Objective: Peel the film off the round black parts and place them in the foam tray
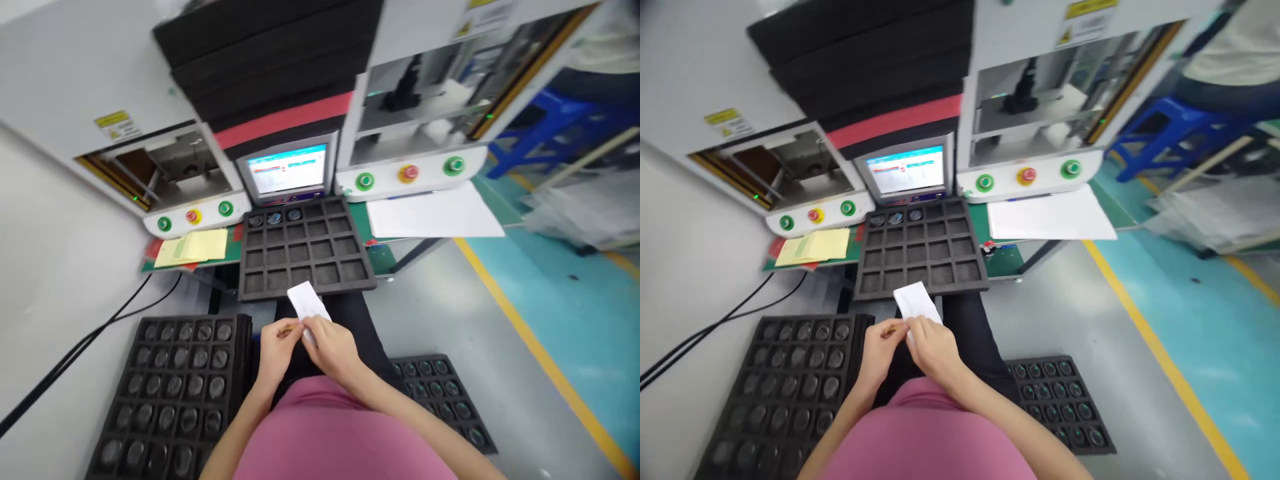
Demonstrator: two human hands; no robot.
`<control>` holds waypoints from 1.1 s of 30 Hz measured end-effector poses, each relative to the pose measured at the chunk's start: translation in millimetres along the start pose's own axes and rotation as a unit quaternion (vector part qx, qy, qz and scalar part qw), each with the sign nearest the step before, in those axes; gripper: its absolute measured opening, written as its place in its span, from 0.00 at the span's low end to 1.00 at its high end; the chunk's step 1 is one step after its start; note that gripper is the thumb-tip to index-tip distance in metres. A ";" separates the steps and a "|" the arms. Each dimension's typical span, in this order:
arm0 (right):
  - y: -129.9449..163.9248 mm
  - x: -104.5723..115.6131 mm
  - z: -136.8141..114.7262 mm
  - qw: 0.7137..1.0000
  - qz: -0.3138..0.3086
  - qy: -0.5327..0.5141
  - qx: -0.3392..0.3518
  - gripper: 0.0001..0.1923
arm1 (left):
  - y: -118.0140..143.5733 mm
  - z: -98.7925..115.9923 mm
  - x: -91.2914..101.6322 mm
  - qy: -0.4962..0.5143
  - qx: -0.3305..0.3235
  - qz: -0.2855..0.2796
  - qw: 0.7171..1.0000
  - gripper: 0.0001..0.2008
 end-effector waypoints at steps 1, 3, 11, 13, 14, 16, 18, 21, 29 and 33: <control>0.2 8.8 3.4 1.000 0.013 -0.027 0.003 0.09 | -3.4 5.0 -2.0 -0.016 -0.006 -0.003 1.000 0.12; 3.4 28.9 19.3 0.996 0.056 -0.074 -0.017 0.14 | -11.3 16.2 -9.0 -0.049 -0.017 -0.019 0.998 0.10; 50.2 74.7 139.3 0.921 0.145 -0.249 -0.262 0.24 | -36.5 56.6 -97.1 -0.171 -0.084 -0.212 0.958 0.07; 57.6 72.9 151.1 0.904 0.109 -0.307 -0.277 0.18 | -38.5 61.3 -117.0 -0.197 -0.092 -0.240 0.946 0.07; 60.7 72.6 155.5 0.895 0.097 -0.329 -0.284 0.18 | -40.7 62.8 -123.7 -0.207 -0.088 -0.244 0.943 0.07; 65.5 73.0 164.0 0.878 0.088 -0.362 -0.301 0.17 | -47.1 66.9 -132.3 -0.221 -0.079 -0.239 0.942 0.06; 68.0 73.8 173.5 0.861 0.094 -0.383 -0.321 0.16 | -54.0 73.6 -137.9 -0.229 -0.079 -0.230 0.942 0.06; 69.0 77.4 193.2 0.837 0.127 -0.398 -0.353 0.15 | -61.7 88.0 -145.3 -0.239 -0.110 -0.219 0.940 0.06; 93.0 194.3 315.6 0.738 0.390 -0.341 -0.433 0.09 | -72.3 117.8 -148.1 -0.285 -0.215 -0.170 0.918 0.09; 97.8 280.9 379.9 0.679 0.489 -0.315 -0.448 0.16 | -71.0 123.7 -151.1 -0.314 -0.245 -0.206 0.894 0.09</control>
Point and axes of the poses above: each hand's wrist, its own y-axis away from the middle knuckle, its own x-axis out of the back of the hand, z = x × y, the point moved 9 cm from there along -y, towards the middle knuckle, and after that the axes turned 1 degree about -y, right-handed, at the moved point
